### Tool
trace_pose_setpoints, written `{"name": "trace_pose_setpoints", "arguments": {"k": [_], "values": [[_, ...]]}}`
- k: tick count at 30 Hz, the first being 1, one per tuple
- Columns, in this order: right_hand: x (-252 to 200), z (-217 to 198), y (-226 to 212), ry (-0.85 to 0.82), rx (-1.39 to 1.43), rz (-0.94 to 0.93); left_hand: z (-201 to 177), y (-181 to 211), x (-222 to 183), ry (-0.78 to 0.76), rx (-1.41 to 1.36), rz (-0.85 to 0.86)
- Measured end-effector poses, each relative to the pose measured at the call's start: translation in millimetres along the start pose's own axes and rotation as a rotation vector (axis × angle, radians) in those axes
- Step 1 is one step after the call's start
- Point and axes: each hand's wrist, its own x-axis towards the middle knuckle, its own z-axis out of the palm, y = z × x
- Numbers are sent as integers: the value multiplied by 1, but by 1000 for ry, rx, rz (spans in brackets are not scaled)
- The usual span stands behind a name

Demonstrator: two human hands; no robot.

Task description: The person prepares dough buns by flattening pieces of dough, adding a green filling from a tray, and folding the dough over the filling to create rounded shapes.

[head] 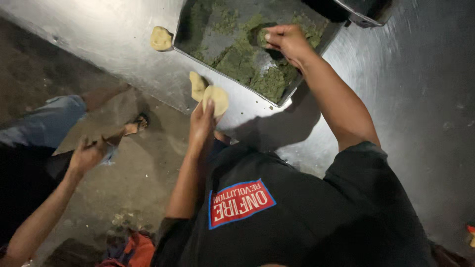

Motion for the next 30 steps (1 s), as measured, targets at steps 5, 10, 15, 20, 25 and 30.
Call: {"name": "trace_pose_setpoints", "arguments": {"k": [5,10,15,20,25,30], "values": [[-106,38,-47,-3,-21,-119,62,20,42,-83,-156,-58],[-202,107,-72,303,-761,-877,80,21,33,-315,-243,-34],[-226,136,-43,259,-546,-851,67,14,10,-319,33,103],[-219,95,-24,183,-27,-409,43,15,-11,-352,-17,-26],[-202,82,-21,-7,-129,-184,40,-16,-4,-356,-33,-5],[-205,136,-17,278,-837,-935,51,-41,28,-246,-374,-58]]}}
